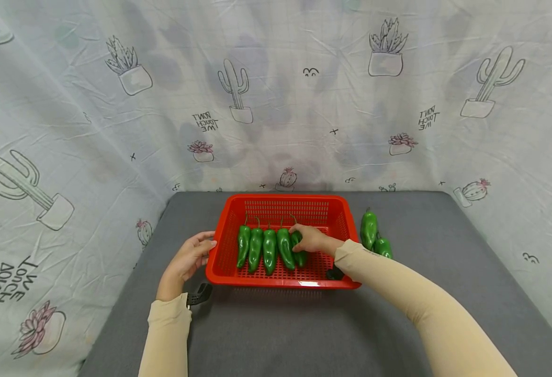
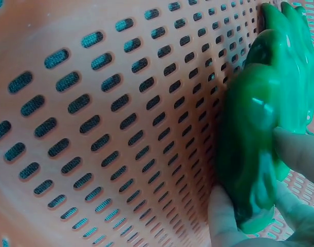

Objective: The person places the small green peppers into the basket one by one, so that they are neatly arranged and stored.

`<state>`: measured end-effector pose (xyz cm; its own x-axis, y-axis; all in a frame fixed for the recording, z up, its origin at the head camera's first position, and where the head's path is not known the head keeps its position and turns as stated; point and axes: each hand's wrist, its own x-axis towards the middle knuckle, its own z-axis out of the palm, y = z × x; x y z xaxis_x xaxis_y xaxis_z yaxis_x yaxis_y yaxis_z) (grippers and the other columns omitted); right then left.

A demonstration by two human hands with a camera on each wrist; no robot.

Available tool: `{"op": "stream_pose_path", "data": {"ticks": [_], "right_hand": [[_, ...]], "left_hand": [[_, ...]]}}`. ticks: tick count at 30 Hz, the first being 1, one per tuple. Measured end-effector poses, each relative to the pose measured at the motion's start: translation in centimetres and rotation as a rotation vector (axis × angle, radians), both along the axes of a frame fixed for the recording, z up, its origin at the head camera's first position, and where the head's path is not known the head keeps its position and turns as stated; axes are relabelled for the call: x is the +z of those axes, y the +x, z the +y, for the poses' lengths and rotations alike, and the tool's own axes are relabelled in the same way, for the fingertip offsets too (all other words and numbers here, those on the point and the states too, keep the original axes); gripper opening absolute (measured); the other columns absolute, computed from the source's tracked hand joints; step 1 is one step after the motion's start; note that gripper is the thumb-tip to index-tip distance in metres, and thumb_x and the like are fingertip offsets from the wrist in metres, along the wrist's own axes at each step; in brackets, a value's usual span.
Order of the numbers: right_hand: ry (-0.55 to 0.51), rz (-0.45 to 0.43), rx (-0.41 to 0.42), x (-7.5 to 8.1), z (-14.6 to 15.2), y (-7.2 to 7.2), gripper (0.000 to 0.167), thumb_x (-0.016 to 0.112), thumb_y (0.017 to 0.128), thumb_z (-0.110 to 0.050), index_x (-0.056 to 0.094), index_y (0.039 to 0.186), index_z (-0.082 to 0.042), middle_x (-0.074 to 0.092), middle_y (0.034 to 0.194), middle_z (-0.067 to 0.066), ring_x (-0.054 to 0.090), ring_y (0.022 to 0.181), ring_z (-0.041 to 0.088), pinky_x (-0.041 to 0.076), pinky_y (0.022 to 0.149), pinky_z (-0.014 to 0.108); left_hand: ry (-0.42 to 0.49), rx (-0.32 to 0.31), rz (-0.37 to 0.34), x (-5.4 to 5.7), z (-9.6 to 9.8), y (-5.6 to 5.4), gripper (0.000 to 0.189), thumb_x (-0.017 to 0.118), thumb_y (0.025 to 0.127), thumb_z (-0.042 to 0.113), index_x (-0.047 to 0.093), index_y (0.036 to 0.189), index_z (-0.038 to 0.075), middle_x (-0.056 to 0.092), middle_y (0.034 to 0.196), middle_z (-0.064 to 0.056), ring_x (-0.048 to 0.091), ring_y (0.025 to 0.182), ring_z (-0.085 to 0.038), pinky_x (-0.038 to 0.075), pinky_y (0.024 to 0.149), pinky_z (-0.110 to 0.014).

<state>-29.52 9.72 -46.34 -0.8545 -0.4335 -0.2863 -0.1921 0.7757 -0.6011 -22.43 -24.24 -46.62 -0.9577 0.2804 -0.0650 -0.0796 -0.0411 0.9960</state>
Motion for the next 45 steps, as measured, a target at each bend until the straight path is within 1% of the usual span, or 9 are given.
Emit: {"op": "stream_pose_path", "data": {"ticks": [8, 17, 21, 24, 29, 35, 37, 40, 45], "right_hand": [[-0.019, -0.025, -0.014, 0.5, 0.0, -0.6, 0.056, 0.073, 0.083, -0.013, 0.049, 0.134, -0.014, 0.044, 0.142, 0.018, 0.046, 0.126, 0.032, 0.045, 0.096, 0.044], [-0.081, -0.037, -0.050, 1.4, -0.3, -0.9, 0.066, 0.072, 0.082, -0.011, 0.043, 0.141, -0.017, 0.041, 0.142, 0.023, 0.049, 0.123, 0.035, 0.046, 0.094, 0.047], [-0.080, -0.028, -0.045, 1.7, -0.4, -1.0, 0.069, 0.072, 0.083, -0.012, 0.040, 0.144, -0.017, 0.030, 0.149, 0.025, 0.035, 0.133, 0.039, 0.045, 0.096, 0.050], [-0.073, -0.008, -0.044, 1.8, -0.4, -1.0, 0.071, 0.072, 0.082, -0.015, 0.038, 0.145, -0.017, 0.029, 0.149, 0.025, 0.027, 0.138, 0.041, 0.042, 0.098, 0.053], [-0.079, 0.029, -0.052, 1.9, -0.4, -1.0, 0.075, 0.072, 0.082, -0.018, 0.034, 0.147, -0.017, 0.031, 0.147, 0.025, 0.025, 0.138, 0.042, 0.039, 0.100, 0.056], [-0.162, 0.020, -0.111, 2.4, -0.1, -0.8, 0.077, 0.070, 0.085, -0.019, 0.028, 0.150, -0.019, 0.023, 0.152, 0.024, 0.017, 0.142, 0.041, 0.034, 0.103, 0.060], [-0.199, 0.007, -0.120, 2.6, 0.1, -0.8, 0.077, 0.069, 0.087, -0.019, 0.026, 0.150, -0.019, 0.020, 0.154, 0.022, 0.014, 0.143, 0.041, 0.034, 0.104, 0.060], [-0.256, 0.000, -0.122, 2.9, 0.6, -0.7, 0.077, 0.067, 0.088, -0.018, 0.023, 0.151, -0.019, 0.017, 0.156, 0.019, 0.009, 0.144, 0.041, 0.028, 0.107, 0.061], [-0.379, -0.032, -0.141, 4.1, 2.0, 0.1, 0.077, 0.066, 0.090, -0.023, 0.020, 0.152, -0.021, 0.015, 0.157, 0.015, 0.014, 0.143, 0.040, 0.030, 0.107, 0.060]], "left_hand": [[-0.004, 0.005, 0.008, 0.4, -0.1, -0.3, 0.050, 0.049, 0.098, 0.007, 0.026, 0.138, -0.012, 0.068, 0.095, 0.003, 0.067, 0.081, -0.009, 0.057, 0.070, -0.026], [-0.013, 0.018, 0.019, 1.1, -0.1, -0.5, 0.050, 0.050, 0.098, 0.008, 0.027, 0.138, -0.011, 0.068, 0.095, 0.003, 0.067, 0.081, -0.010, 0.057, 0.071, -0.026], [-0.012, 0.017, 0.007, 1.3, -0.2, -0.5, 0.050, 0.050, 0.098, 0.008, 0.026, 0.138, -0.011, 0.068, 0.095, 0.003, 0.067, 0.081, -0.010, 0.057, 0.071, -0.026], [-0.014, 0.020, -0.003, 1.3, -0.2, -0.4, 0.051, 0.050, 0.098, 0.008, 0.026, 0.138, -0.010, 0.068, 0.095, 0.003, 0.067, 0.082, -0.010, 0.057, 0.072, -0.027], [-0.030, 0.029, -0.002, 1.2, -0.2, -0.2, 0.051, 0.051, 0.098, 0.010, 0.027, 0.139, -0.009, 0.068, 0.095, 0.003, 0.067, 0.082, -0.011, 0.057, 0.073, -0.028], [-0.041, 0.037, -0.007, 1.0, -0.1, 0.0, 0.049, 0.051, 0.097, 0.011, 0.030, 0.137, -0.008, 0.068, 0.096, 0.002, 0.067, 0.081, -0.011, 0.057, 0.074, -0.029], [-0.038, 0.037, -0.009, 0.9, -0.1, 0.2, 0.048, 0.051, 0.097, 0.011, 0.031, 0.137, -0.007, 0.068, 0.096, 0.001, 0.067, 0.082, -0.012, 0.057, 0.074, -0.029], [-0.032, 0.033, -0.012, 0.6, 0.0, 0.4, 0.048, 0.051, 0.097, 0.011, 0.031, 0.137, -0.007, 0.068, 0.097, 0.000, 0.067, 0.083, -0.012, 0.057, 0.074, -0.030], [-0.027, 0.012, -0.016, 0.2, 0.1, 1.0, 0.049, 0.050, 0.097, 0.009, 0.029, 0.137, -0.010, 0.068, 0.097, 0.000, 0.067, 0.083, -0.012, 0.057, 0.074, -0.031]]}}
